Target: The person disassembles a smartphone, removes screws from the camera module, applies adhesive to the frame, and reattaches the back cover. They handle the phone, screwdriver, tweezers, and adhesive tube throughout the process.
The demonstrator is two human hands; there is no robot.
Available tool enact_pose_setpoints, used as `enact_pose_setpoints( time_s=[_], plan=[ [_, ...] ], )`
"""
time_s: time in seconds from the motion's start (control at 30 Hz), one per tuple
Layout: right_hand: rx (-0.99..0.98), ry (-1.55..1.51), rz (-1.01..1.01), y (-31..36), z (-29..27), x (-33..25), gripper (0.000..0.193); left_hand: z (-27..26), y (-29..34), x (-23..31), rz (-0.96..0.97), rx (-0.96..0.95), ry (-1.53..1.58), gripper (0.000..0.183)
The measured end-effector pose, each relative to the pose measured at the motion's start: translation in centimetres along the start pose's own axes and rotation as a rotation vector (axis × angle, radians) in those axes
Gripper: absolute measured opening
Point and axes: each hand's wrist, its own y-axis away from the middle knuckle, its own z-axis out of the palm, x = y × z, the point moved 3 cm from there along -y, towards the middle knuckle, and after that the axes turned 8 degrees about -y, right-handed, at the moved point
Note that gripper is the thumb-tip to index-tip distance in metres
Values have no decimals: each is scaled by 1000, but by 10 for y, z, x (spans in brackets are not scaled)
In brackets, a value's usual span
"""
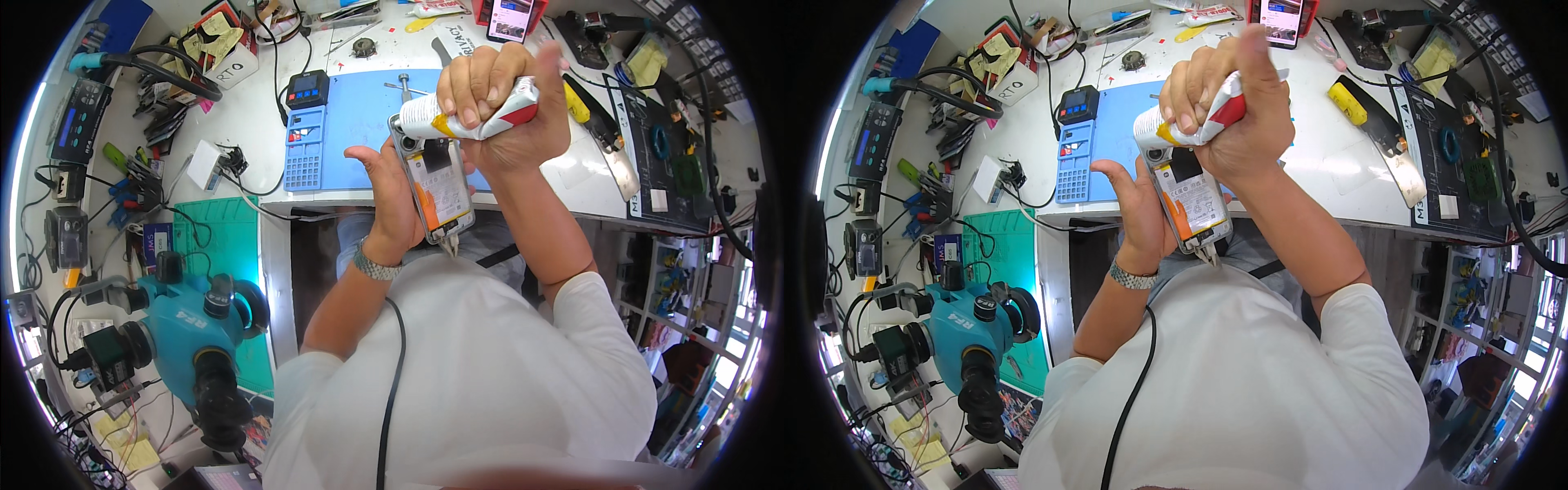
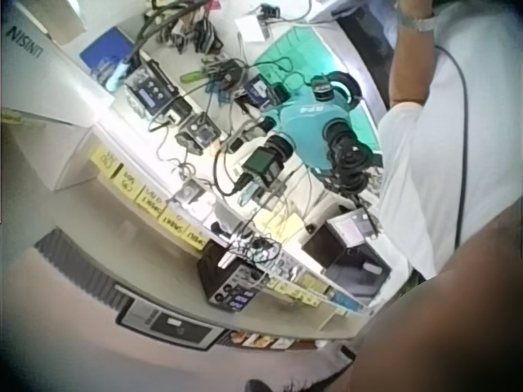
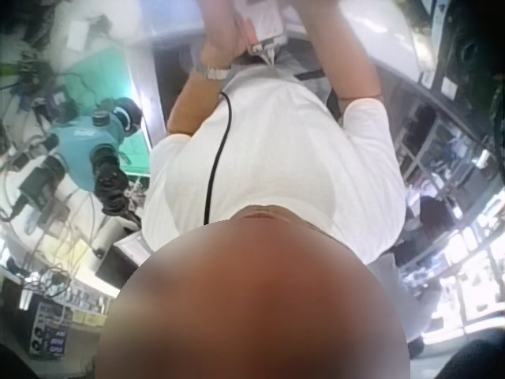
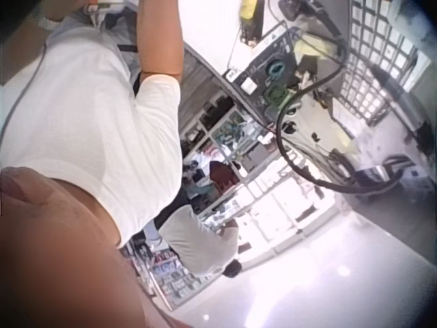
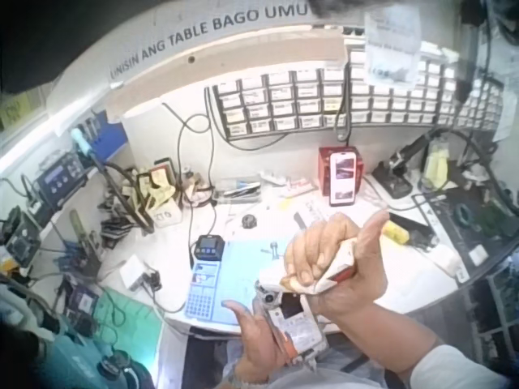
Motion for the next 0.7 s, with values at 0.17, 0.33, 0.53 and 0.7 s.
enact_pose_setpoints(
  time_s=[0.17,0.33,0.53,0.7],
  plan=[
    [-119,371,-225,-16,-14,11,56,-29,5,-5,-105,-28,64,112],
    [-302,1052,-367,-34,-36,82,38,-57,21,0,-19,94,173,72],
    [-613,1472,-89,-23,-75,142,45,-81,34,8,48,286,122,41],
    [-544,1677,-1,-6,-78,120,57,-90,39,18,126,356,52,39]
  ],
)
